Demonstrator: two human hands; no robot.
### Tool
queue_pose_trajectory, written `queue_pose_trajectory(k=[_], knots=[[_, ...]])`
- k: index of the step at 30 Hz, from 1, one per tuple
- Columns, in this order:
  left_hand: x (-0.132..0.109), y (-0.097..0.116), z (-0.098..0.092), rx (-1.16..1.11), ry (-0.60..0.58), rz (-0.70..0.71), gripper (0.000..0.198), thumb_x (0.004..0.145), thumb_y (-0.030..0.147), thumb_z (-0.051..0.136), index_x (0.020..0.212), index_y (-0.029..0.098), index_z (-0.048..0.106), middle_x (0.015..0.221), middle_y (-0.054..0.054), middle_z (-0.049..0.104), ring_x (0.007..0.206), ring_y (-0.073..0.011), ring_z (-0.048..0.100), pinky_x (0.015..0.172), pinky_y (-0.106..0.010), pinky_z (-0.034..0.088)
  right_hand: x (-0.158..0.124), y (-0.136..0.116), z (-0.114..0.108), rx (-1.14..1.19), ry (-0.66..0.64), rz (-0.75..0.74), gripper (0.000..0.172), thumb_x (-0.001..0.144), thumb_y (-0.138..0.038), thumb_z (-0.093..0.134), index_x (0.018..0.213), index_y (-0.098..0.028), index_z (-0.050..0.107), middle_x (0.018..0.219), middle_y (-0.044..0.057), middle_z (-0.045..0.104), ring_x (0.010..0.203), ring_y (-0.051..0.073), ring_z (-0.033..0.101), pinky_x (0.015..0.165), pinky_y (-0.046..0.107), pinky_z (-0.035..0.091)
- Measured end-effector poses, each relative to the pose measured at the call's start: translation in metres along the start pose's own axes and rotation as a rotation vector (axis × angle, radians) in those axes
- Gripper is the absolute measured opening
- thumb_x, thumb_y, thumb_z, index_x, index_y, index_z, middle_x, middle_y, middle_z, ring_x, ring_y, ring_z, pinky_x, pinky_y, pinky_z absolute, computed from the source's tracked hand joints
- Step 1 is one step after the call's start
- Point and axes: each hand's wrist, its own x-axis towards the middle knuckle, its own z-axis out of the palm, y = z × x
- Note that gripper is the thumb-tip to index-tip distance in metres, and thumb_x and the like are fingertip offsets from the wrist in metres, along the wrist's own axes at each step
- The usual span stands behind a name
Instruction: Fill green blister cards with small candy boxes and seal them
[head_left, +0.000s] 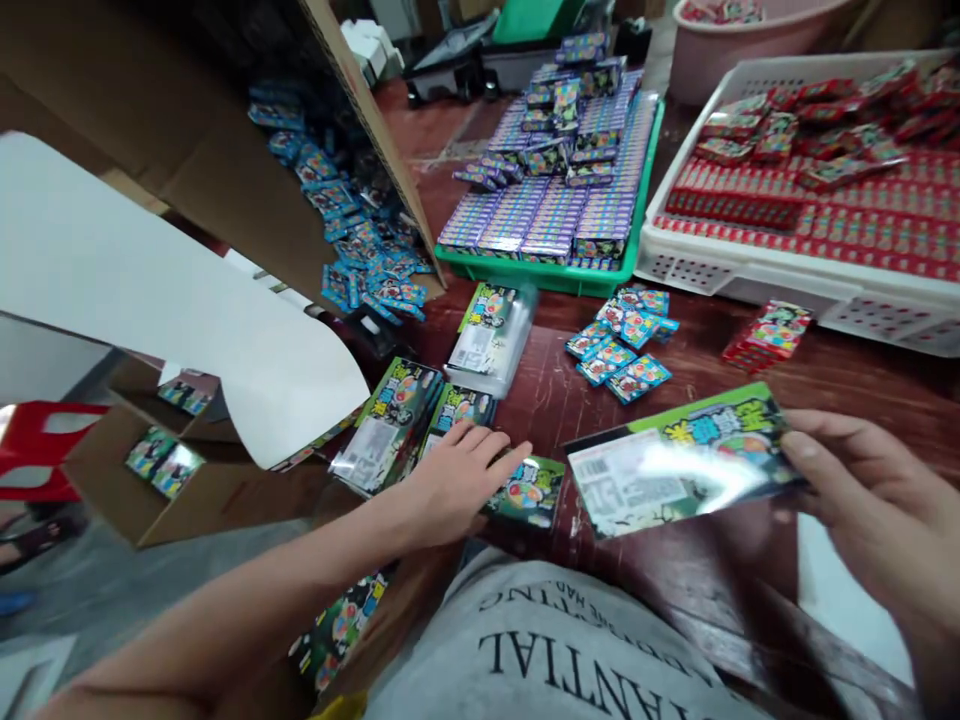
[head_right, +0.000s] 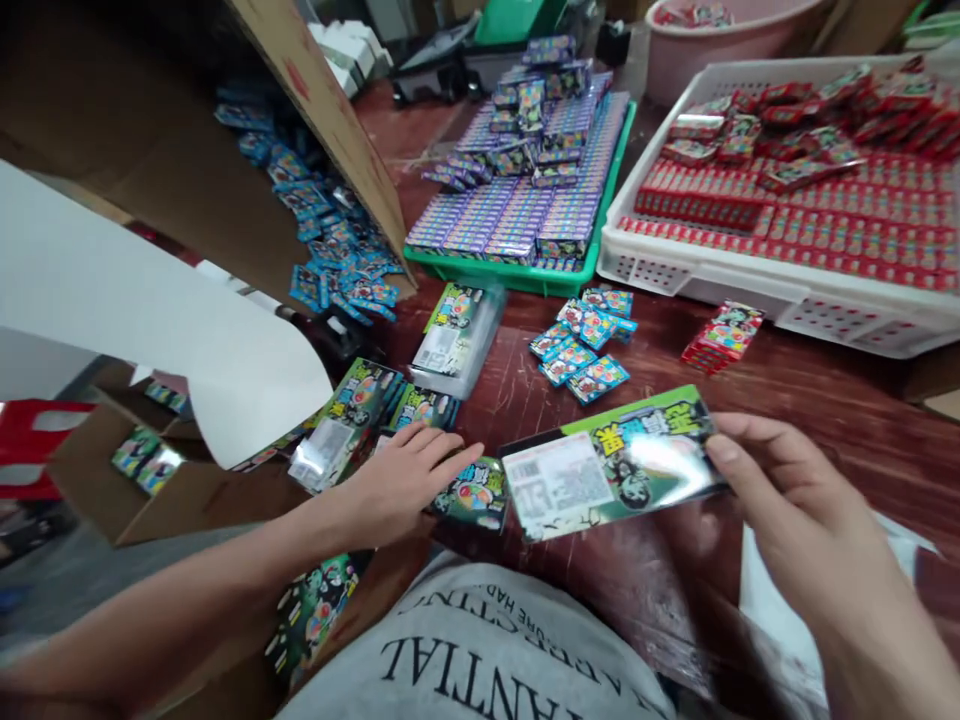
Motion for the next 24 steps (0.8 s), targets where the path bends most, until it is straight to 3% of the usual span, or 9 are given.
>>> queue_pose_trajectory(k=[3, 5, 8, 13, 15, 18, 20, 22, 24], knots=[[-0.010, 0.003, -0.003, -0.057, 0.284, -0.340, 0.093, 0.079, 0.048, 0.075, 0.154, 0.013, 0.032, 0.141, -0.018, 0.054, 0.131, -0.0343, 0.052, 0.112, -0.047, 0.042, 0.004, -0.022, 0.041, 0.238, -0.077, 0.159, 0.031, 0.085, -0.057, 0.072, 0.110, -0.038, 0.070, 0.111, 0.015, 0.070, 0.076, 0.022, 0.064, 0.052, 0.035, 0.052], [-0.015, 0.004, 0.001, -0.045, 0.441, -0.559, 0.093, 0.083, 0.053, 0.071, 0.154, 0.012, 0.028, 0.144, -0.021, 0.049, 0.134, -0.0368, 0.049, 0.110, -0.049, 0.045, 0.008, -0.034, 0.069, 0.252, -0.142, 0.186, 0.036, 0.082, -0.058, 0.074, 0.110, -0.037, 0.071, 0.112, 0.013, 0.069, 0.075, 0.022, 0.062, 0.049, 0.032, 0.053], [-0.015, 0.002, 0.017, -0.018, 0.443, -0.695, 0.083, 0.087, 0.048, 0.068, 0.152, 0.011, 0.032, 0.145, -0.023, 0.048, 0.129, -0.0386, 0.054, 0.103, -0.049, 0.050, 0.021, -0.047, 0.113, 0.222, -0.315, 0.131, 0.041, 0.080, -0.060, 0.074, 0.111, -0.032, 0.071, 0.109, 0.010, 0.068, 0.078, 0.022, 0.061, 0.047, 0.029, 0.055], [-0.024, -0.009, 0.040, 0.011, 0.397, -0.665, 0.044, 0.095, 0.026, 0.056, 0.137, 0.012, 0.052, 0.139, -0.020, 0.055, 0.127, -0.0349, 0.056, 0.105, -0.047, 0.050, 0.050, -0.057, 0.176, 0.209, -0.510, -0.019, 0.045, 0.085, -0.059, 0.068, 0.110, -0.022, 0.067, 0.091, 0.005, 0.067, 0.069, 0.016, 0.059, 0.042, 0.022, 0.049], [-0.036, -0.014, 0.037, 0.025, 0.465, -0.596, 0.037, 0.100, 0.015, 0.042, 0.136, 0.011, 0.053, 0.139, -0.019, 0.056, 0.132, -0.0309, 0.054, 0.112, -0.046, 0.047, 0.058, -0.058, 0.195, 0.197, -0.561, -0.070, 0.043, 0.088, -0.057, 0.063, 0.110, -0.021, 0.066, 0.089, 0.004, 0.067, 0.066, 0.016, 0.059, 0.042, 0.023, 0.049], [-0.052, -0.014, 0.022, 0.036, 0.660, -0.517, 0.051, 0.098, 0.005, 0.035, 0.147, 0.016, 0.044, 0.146, -0.016, 0.052, 0.137, -0.0255, 0.051, 0.118, -0.044, 0.042, 0.059, -0.065, 0.223, 0.147, -0.590, -0.178, 0.036, 0.095, -0.050, 0.055, 0.113, -0.020, 0.065, 0.090, 0.004, 0.069, 0.064, 0.015, 0.060, 0.045, 0.025, 0.051], [-0.051, -0.006, 0.014, 0.037, 0.719, -0.436, 0.054, 0.099, 0.011, 0.044, 0.152, 0.024, 0.039, 0.152, -0.013, 0.049, 0.142, -0.0265, 0.047, 0.120, -0.046, 0.040, 0.054, -0.077, 0.242, 0.103, -0.575, -0.244, 0.029, 0.097, -0.043, 0.054, 0.112, -0.021, 0.066, 0.094, 0.004, 0.071, 0.071, 0.016, 0.064, 0.058, 0.029, 0.057], [-0.042, 0.003, 0.016, 0.055, 0.616, -0.317, 0.059, 0.096, 0.026, 0.059, 0.152, 0.028, 0.041, 0.159, -0.013, 0.042, 0.148, -0.0335, 0.038, 0.120, -0.054, 0.036, 0.050, -0.090, 0.256, 0.054, -0.550, -0.323, 0.021, 0.097, -0.035, 0.057, 0.108, -0.022, 0.070, 0.103, 0.004, 0.073, 0.091, 0.018, 0.067, 0.085, 0.036, 0.058], [-0.033, 0.008, 0.028, 0.103, 0.461, -0.255, 0.062, 0.090, 0.034, 0.068, 0.148, 0.026, 0.048, 0.163, -0.013, 0.037, 0.150, -0.0401, 0.032, 0.120, -0.062, 0.031, 0.052, -0.097, 0.259, -0.004, -0.500, -0.389, 0.023, 0.098, -0.033, 0.059, 0.114, -0.021, 0.071, 0.117, 0.007, 0.070, 0.111, 0.022, 0.063, 0.104, 0.042, 0.049]])
